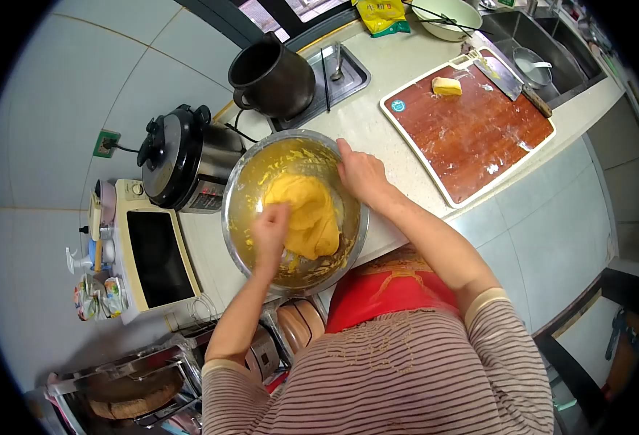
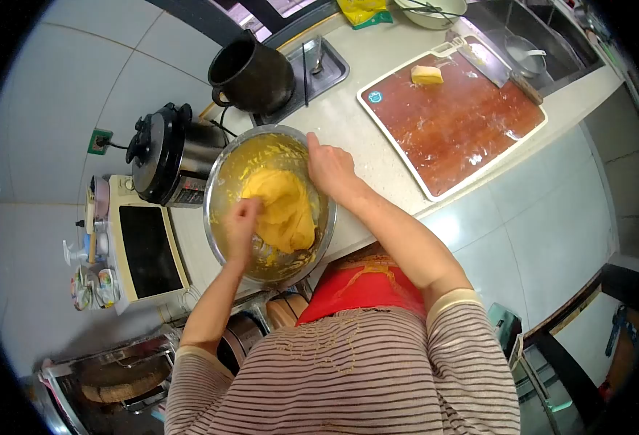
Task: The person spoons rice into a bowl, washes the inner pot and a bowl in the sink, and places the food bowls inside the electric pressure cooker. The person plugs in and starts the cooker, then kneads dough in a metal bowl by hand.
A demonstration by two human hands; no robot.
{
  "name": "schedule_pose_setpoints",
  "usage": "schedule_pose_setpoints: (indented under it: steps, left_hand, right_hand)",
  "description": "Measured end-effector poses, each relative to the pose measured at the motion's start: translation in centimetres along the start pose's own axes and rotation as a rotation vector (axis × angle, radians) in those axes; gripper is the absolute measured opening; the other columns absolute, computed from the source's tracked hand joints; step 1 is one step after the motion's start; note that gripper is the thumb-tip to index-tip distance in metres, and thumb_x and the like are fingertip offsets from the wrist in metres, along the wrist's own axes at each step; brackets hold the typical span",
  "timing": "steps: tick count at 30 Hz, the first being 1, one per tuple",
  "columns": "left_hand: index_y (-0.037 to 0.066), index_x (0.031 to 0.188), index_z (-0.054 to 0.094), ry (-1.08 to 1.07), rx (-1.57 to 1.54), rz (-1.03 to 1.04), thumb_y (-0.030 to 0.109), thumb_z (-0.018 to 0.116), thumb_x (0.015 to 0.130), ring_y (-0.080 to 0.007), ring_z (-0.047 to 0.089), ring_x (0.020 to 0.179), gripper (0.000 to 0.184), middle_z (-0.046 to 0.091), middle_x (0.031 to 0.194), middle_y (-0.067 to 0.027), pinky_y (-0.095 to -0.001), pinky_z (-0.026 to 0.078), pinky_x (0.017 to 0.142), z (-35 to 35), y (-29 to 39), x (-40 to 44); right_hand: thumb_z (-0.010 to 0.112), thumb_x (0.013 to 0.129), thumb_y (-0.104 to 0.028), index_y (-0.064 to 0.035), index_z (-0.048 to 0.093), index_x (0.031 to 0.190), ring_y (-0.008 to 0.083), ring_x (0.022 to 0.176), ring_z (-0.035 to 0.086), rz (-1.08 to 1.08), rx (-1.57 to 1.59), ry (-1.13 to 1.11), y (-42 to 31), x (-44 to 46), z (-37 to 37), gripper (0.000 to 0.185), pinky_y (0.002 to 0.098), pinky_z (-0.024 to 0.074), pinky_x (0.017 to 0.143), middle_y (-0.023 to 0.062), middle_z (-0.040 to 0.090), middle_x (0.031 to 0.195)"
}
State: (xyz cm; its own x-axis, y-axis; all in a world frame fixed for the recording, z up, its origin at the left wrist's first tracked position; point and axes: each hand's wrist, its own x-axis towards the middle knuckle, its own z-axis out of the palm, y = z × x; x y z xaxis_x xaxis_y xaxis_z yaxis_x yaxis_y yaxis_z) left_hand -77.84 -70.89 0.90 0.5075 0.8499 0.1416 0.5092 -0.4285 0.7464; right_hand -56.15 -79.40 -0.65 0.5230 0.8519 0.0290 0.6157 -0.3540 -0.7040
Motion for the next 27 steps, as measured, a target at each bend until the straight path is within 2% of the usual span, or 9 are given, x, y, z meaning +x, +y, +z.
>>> schedule_pose_setpoints:
  steps: [2,5,6,10,13,16,18,23,27]
  left_hand:
    - [0.001,0.086,0.066,0.036,0.166,-0.160,0.036,0.051,0.089,-0.0143,0.057,0.064,0.038,0.062,0.071,-0.0043,-0.0320,0.045,0.057,-2.8,-1.1,2.7]
    - [-0.002,0.100,0.062,-0.097,-0.202,-0.440,0.036,0.053,0.090,-0.0153,0.056,0.073,0.040,0.062,0.087,-0.0062,-0.0287,0.044,0.063,-1.9,-7.3,7.2]
    - [-0.004,0.108,0.058,-0.073,-0.500,-0.757,0.038,0.049,0.091,-0.0194,0.060,0.080,0.047,0.063,0.097,-0.0102,-0.0309,0.048,0.070,-0.6,-7.4,8.3]
    - [-0.003,0.107,0.060,-0.245,-0.551,-0.816,0.036,0.053,0.089,-0.0198,0.061,0.082,0.043,0.063,0.101,-0.0134,-0.0317,0.049,0.070,2.3,-6.3,9.7]
    - [0.001,0.091,0.065,-0.448,-0.265,-0.436,0.033,0.057,0.086,-0.0178,0.060,0.074,0.034,0.065,0.089,-0.0115,-0.0313,0.047,0.062,3.3,-5.5,8.4]
    - [0.003,0.075,0.066,-0.447,0.227,-0.215,0.031,0.057,0.084,-0.0248,0.059,0.064,0.031,0.062,0.071,-0.0123,-0.0332,0.045,0.058,1.3,-1.9,4.7]
    - [0.004,0.062,0.058,-0.305,0.301,0.046,0.031,0.060,0.082,-0.0298,0.054,0.059,0.033,0.053,0.062,-0.0149,-0.0388,0.041,0.053,-0.4,1.0,0.8]
    - [0.009,0.060,0.049,-0.123,0.568,0.586,0.027,0.062,0.078,-0.0277,0.049,0.057,0.030,0.046,0.060,-0.0093,-0.0407,0.036,0.053,0.8,2.3,-4.4]
    - [0.012,0.063,0.049,-0.161,0.565,0.653,0.026,0.061,0.079,-0.0263,0.049,0.058,0.025,0.046,0.063,-0.0073,-0.0395,0.037,0.054,4.4,-0.2,-3.8]
  right_hand:
    - [0.051,0.083,-0.014,-0.0043,0.040,0.122,0.0397,0.070,0.061,0.002,0.002,-0.001,-0.1,-0.1,0.0,0.041,0.0473,0.0482,0.063,0.0216,0.062,0.074]
    - [0.052,0.083,-0.014,-0.0051,0.040,0.122,0.0400,0.070,0.061,0.011,0.028,-0.002,-0.2,0.0,-0.2,0.042,0.0476,0.0480,0.063,0.0221,0.062,0.073]
    - [0.052,0.083,-0.014,-0.0053,0.040,0.122,0.0400,0.070,0.061,0.026,0.040,-0.003,-0.4,-0.2,-0.3,0.042,0.0477,0.0480,0.063,0.0223,0.062,0.073]
    - [0.053,0.083,-0.013,-0.0054,0.042,0.121,0.0402,0.072,0.061,0.077,0.068,-0.001,-0.9,-0.2,-0.3,0.041,0.0482,0.0477,0.064,0.0231,0.062,0.074]
    - [0.053,0.083,-0.013,-0.0057,0.043,0.121,0.0399,0.074,0.061,0.092,0.087,0.014,-1.1,-0.3,-0.6,0.040,0.0477,0.0479,0.066,0.0232,0.062,0.076]
    - [0.053,0.084,-0.014,-0.0060,0.044,0.122,0.0396,0.075,0.061,0.070,0.122,0.029,-0.7,-0.2,-0.3,0.040,0.0468,0.0482,0.066,0.0230,0.063,0.078]
    - [0.052,0.084,-0.014,-0.0058,0.044,0.122,0.0393,0.075,0.061,0.023,0.095,-0.038,-1.0,0.0,-0.5,0.040,0.0462,0.0484,0.067,0.0227,0.063,0.079]
    - [0.053,0.085,-0.015,-0.0067,0.044,0.122,0.0390,0.075,0.061,-0.075,0.096,-0.115,-1.9,-0.2,0.4,0.040,0.0461,0.0487,0.066,0.0219,0.063,0.080]
    - [0.055,0.083,-0.015,-0.0076,0.045,0.122,0.0390,0.074,0.061,-0.073,0.079,-0.172,-2.4,0.3,0.3,0.040,0.0463,0.0490,0.066,0.0213,0.063,0.080]
